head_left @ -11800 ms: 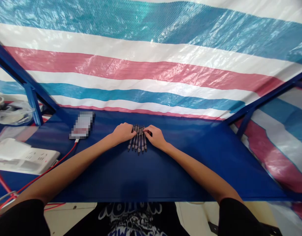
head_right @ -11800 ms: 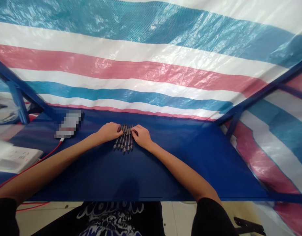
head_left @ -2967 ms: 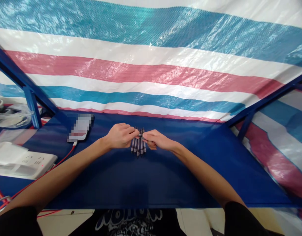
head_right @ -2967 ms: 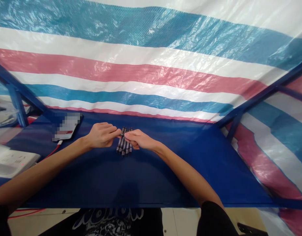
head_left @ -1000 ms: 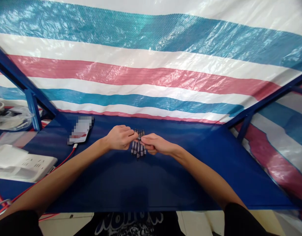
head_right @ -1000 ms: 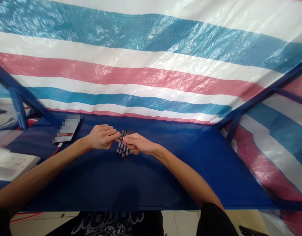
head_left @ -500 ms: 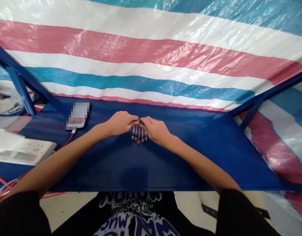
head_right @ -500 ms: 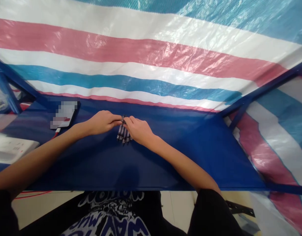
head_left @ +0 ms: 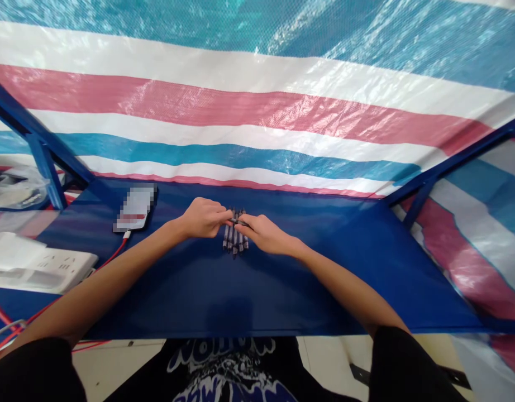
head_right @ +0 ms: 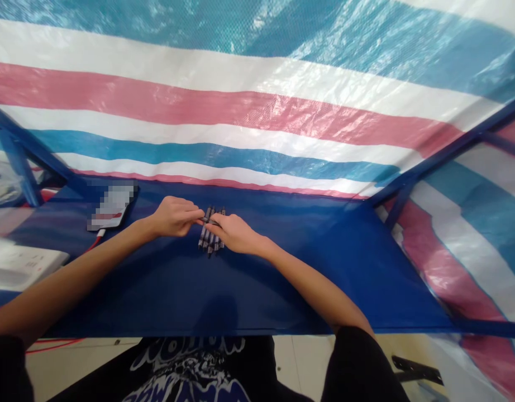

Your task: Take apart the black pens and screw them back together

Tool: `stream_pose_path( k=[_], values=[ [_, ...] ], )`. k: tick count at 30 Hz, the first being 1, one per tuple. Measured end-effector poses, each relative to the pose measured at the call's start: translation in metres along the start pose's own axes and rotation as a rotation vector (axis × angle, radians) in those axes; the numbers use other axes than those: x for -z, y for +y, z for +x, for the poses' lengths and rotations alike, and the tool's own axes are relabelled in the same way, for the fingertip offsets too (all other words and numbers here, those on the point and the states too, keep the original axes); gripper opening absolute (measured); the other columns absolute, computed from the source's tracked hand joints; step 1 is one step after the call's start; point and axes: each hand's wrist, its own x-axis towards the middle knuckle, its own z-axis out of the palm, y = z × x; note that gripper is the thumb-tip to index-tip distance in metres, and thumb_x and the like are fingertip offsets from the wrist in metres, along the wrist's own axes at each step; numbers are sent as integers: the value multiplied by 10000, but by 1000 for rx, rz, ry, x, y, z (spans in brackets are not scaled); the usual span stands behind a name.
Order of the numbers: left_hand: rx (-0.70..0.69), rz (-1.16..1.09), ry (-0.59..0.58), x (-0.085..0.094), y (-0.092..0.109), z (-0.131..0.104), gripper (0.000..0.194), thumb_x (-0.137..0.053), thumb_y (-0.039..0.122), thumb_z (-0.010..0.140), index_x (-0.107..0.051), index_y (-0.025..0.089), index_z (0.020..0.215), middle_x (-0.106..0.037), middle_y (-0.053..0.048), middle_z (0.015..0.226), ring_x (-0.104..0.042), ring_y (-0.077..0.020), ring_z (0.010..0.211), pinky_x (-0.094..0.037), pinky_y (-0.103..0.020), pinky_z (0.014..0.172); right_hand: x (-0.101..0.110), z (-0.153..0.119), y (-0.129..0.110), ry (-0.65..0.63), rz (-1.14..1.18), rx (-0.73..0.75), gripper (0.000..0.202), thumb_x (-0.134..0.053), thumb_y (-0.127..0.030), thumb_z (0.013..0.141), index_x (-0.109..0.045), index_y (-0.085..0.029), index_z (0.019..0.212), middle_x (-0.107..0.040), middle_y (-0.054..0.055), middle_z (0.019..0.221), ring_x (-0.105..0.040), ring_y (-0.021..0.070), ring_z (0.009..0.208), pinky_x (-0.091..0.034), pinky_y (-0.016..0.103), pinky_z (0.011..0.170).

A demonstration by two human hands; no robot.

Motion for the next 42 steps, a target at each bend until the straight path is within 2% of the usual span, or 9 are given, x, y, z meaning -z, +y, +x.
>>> stream_pose_path(
  k=[7,11,14,18,22,26,30,36,42],
  values=[
    [-63,58,58,3,3,4,300,-396,270,910,-599,198,701,-575,15,535,-495,-106,481,-294,-250,475,11,-1,5,-209,562,-82,374,-433,-467,944,-358,-201,691,-346,-70,574,-307,71,491,-257,216,476],
    [-25,60,-20,11,5,8,293,-393,277,909,-595,195,713,-591,6,552,-514,-110,502,-302,-246,490,11,-1,6,-305,902,-152,363,-480,-452,920,-333,-216,686,-210,-106,526,-186,59,427,-214,208,416],
    [52,-7,-196,13,8,10,281,-394,286,909,-605,194,747,-616,-3,575,-549,-124,521,-273,-246,479,8,-1,6,-170,726,-147,281,-495,-385,913,-466,-184,719,-332,-81,548,-323,67,441,-308,218,461],
    [249,-46,-422,11,10,13,264,-419,318,921,-627,198,812,-662,-21,632,-584,-159,542,-275,-248,489,-2,-1,8,148,127,-75,177,-476,-298,932,-587,-161,913,-595,14,786,-530,115,651,-378,244,618],
    [399,-162,-453,12,10,15,305,-421,345,941,-651,212,790,-686,-20,673,-606,-170,581,-296,-246,515,-16,0,10,253,-385,17,255,-417,-291,974,-553,-143,1132,-630,106,1017,-574,171,819,-373,267,670],
    [398,-312,-445,13,11,16,382,-413,350,950,-632,197,676,-676,0,637,-570,-137,528,-280,-238,498,-25,1,9,253,-684,72,333,-282,-281,1019,-579,-132,1040,-633,111,887,-574,197,816,-343,291,670],
    [336,-214,-393,14,16,15,379,-431,351,932,-597,192,630,-628,-6,560,-524,-138,475,-236,-250,476,-22,0,8,168,-718,84,360,-252,-268,1027,-573,-132,937,-648,101,792,-584,190,719,-301,292,614],
    [172,-110,-147,16,19,10,300,-409,282,897,-576,181,668,-573,1,521,-500,-119,469,-232,-247,460,-3,-6,1,49,-607,54,388,-250,-370,1028,-542,-118,997,-669,99,748,-560,163,583,-235,276,543],
    [1,-7,-29,14,14,9,267,-400,239,883,-579,185,691,-559,8,518,-483,-113,459,-265,-252,458,8,-5,-4,-53,-303,18,286,-334,-346,1014,-532,-158,928,-577,10,684,-454,116,548,-232,263,549]
  ],
)
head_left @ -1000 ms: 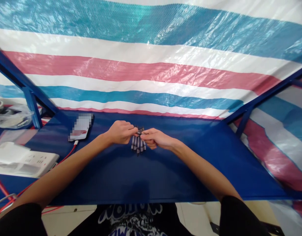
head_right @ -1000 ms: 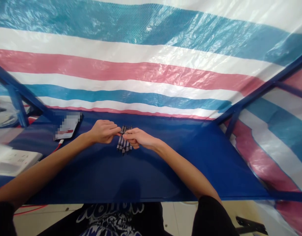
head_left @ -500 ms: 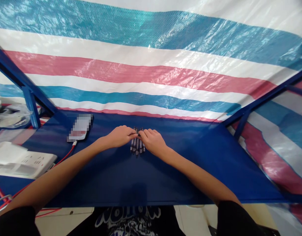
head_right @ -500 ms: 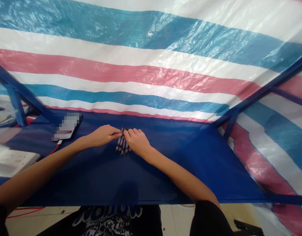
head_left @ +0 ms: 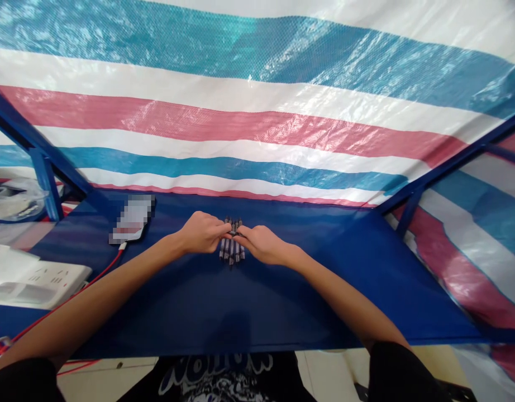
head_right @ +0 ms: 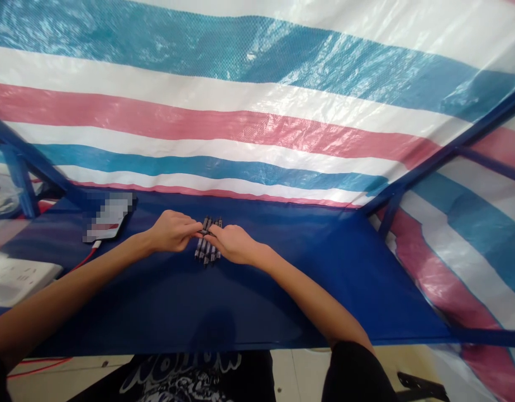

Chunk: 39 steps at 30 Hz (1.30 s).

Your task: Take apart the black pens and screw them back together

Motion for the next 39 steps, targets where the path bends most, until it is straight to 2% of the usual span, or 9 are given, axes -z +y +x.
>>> stream_pose_path(
  k=[8,11,17,21,26,29,31,35,39],
  values=[
    [-92,81,30,4,-2,0,265,-402,221,893,-555,186,680,-545,14,528,-461,-109,480,-317,-252,493,9,-1,3,-58,537,16,355,-368,-380,989,-387,-181,695,-411,-45,644,-359,84,579,-277,231,555],
    [-120,125,12,9,-3,0,259,-391,217,899,-551,189,697,-533,20,541,-451,-105,494,-334,-257,508,10,-3,3,-129,745,-5,389,-397,-443,970,-377,-185,678,-391,-53,609,-345,77,548,-286,220,524],
    [-221,212,100,17,-5,1,190,-412,198,895,-568,192,785,-529,20,563,-446,-114,518,-315,-275,521,6,-3,8,-309,1197,-34,441,-469,-499,933,-321,-202,642,-278,-88,548,-243,56,460,-244,200,440],
    [-213,166,66,14,-6,0,182,-405,208,906,-564,195,818,-544,18,583,-454,-112,524,-313,-273,518,4,0,11,-385,1308,-28,444,-508,-478,924,-326,-200,630,-266,-95,531,-218,50,445,-236,195,428],
    [-78,179,17,13,-23,-9,217,-415,245,912,-574,206,769,-562,16,567,-488,-107,524,-334,-270,520,7,-3,27,-352,1302,-62,438,-471,-487,937,-365,-193,631,-255,-98,509,-218,52,432,-239,199,428],
    [112,178,95,13,-40,-17,249,-425,260,913,-581,203,727,-603,8,585,-512,-110,527,-337,-257,523,9,-4,41,-205,1222,-133,442,-477,-468,933,-349,-196,609,-255,-93,515,-230,53,431,-261,202,438],
    [169,174,110,12,-45,-18,252,-436,267,913,-586,200,722,-601,11,573,-511,-112,519,-325,-251,516,10,-3,43,-69,1132,-189,429,-452,-458,939,-352,-199,612,-256,-88,528,-244,57,438,-284,205,449],
    [57,101,-4,3,-35,-12,254,-432,286,916,-597,189,749,-583,8,551,-498,-111,496,-274,-239,480,12,1,29,183,835,-216,352,-386,-432,956,-462,-186,716,-352,-64,595,-340,72,486,-318,217,501],
    [29,58,-47,-2,-19,-4,280,-406,292,930,-576,179,739,-578,2,549,-489,-109,476,-250,-239,465,12,1,13,201,480,-79,270,-473,-429,928,-557,-177,881,-489,-40,666,-437,97,595,-319,231,584]
  ],
)
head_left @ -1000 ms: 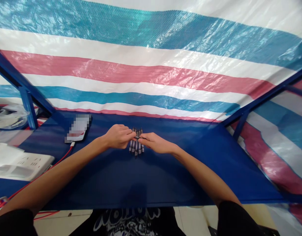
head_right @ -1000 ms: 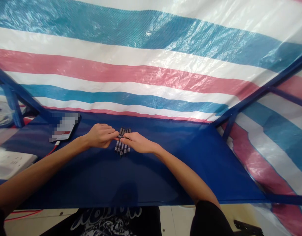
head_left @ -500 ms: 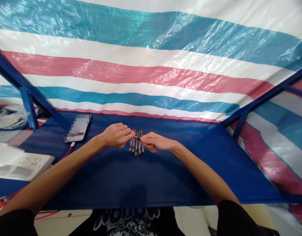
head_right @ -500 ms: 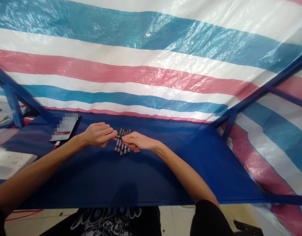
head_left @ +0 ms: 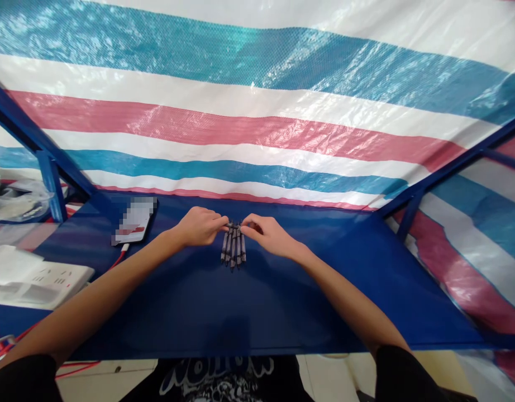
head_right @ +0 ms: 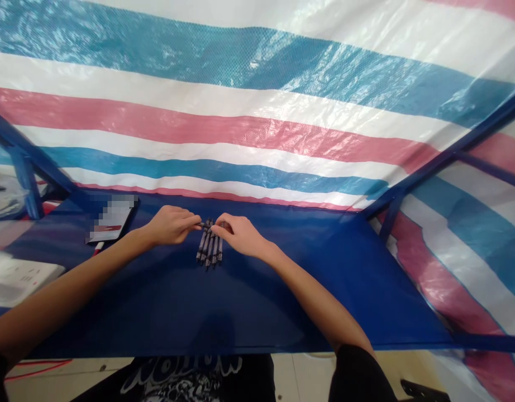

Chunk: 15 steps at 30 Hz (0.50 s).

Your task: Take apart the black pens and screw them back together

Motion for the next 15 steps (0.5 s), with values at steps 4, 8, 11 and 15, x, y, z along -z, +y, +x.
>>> stream_pose_path(
  k=[4,8,11,15],
  values=[
    [25,14,-46,5,7,2,275,-409,298,925,-561,180,729,-583,0,555,-516,-115,494,-263,-244,470,-5,-2,-1,-15,-135,101,216,-513,-374,919,-567,-167,948,-570,-11,732,-464,109,632,-326,236,618],
    [2,24,-31,9,11,5,266,-415,277,926,-552,181,718,-580,0,560,-525,-127,499,-291,-250,480,-7,-3,1,7,-209,144,179,-533,-329,917,-580,-165,971,-637,22,810,-523,124,670,-356,234,640],
    [5,30,-29,10,14,6,276,-408,278,930,-549,180,715,-580,-1,561,-531,-130,503,-300,-252,484,-8,-3,2,10,-261,188,173,-530,-319,928,-594,-168,981,-671,41,865,-583,142,734,-384,237,672],
    [23,20,-37,10,13,4,277,-395,293,936,-558,182,741,-588,2,568,-542,-125,513,-296,-248,479,-10,-3,5,31,-352,242,218,-477,-333,963,-614,-164,969,-696,57,887,-625,153,762,-403,242,687]
  ],
)
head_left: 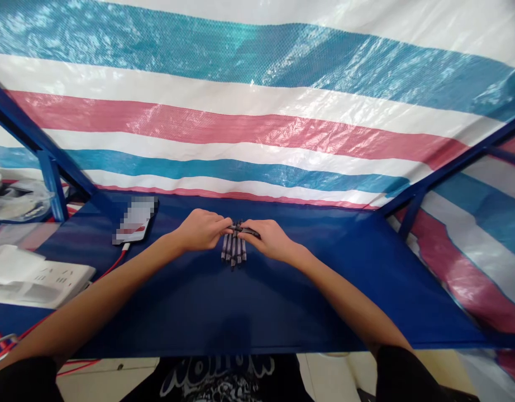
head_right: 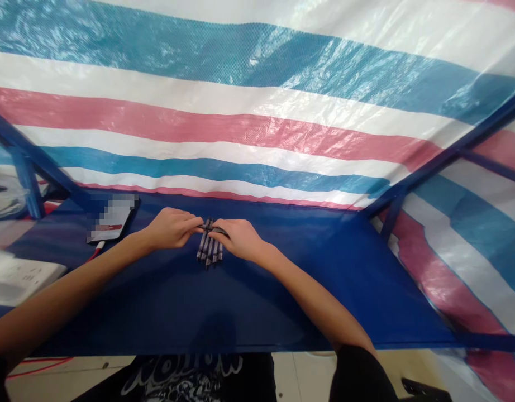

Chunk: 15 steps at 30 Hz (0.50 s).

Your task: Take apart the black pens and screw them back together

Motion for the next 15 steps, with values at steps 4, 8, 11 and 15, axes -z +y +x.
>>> stream_pose_path(
  k=[4,8,11,15],
  values=[
    [4,4,-16,0,-3,-2,289,-389,313,939,-567,184,751,-584,2,561,-534,-119,506,-285,-244,470,-2,-1,1,-13,-109,29,291,-415,-341,990,-631,-147,963,-705,65,867,-636,156,734,-397,245,661],
    [-20,16,30,1,-4,-2,306,-383,313,945,-566,182,738,-576,6,548,-521,-115,488,-275,-246,462,-1,-1,2,-16,-151,48,332,-377,-361,1003,-630,-149,973,-706,59,860,-633,147,718,-379,238,634],
    [-47,36,73,0,-6,-1,306,-385,308,950,-567,181,740,-577,10,548,-514,-112,482,-273,-248,463,-1,-1,3,-18,-150,56,334,-366,-363,1006,-625,-153,985,-706,60,871,-632,143,724,-369,234,630],
    [-62,81,122,-2,-7,-2,317,-387,312,959,-567,182,733,-565,18,539,-496,-104,475,-284,-249,471,-2,0,4,-18,-164,38,333,-373,-366,1003,-623,-146,977,-703,71,866,-622,148,703,-341,235,610]
  ],
)
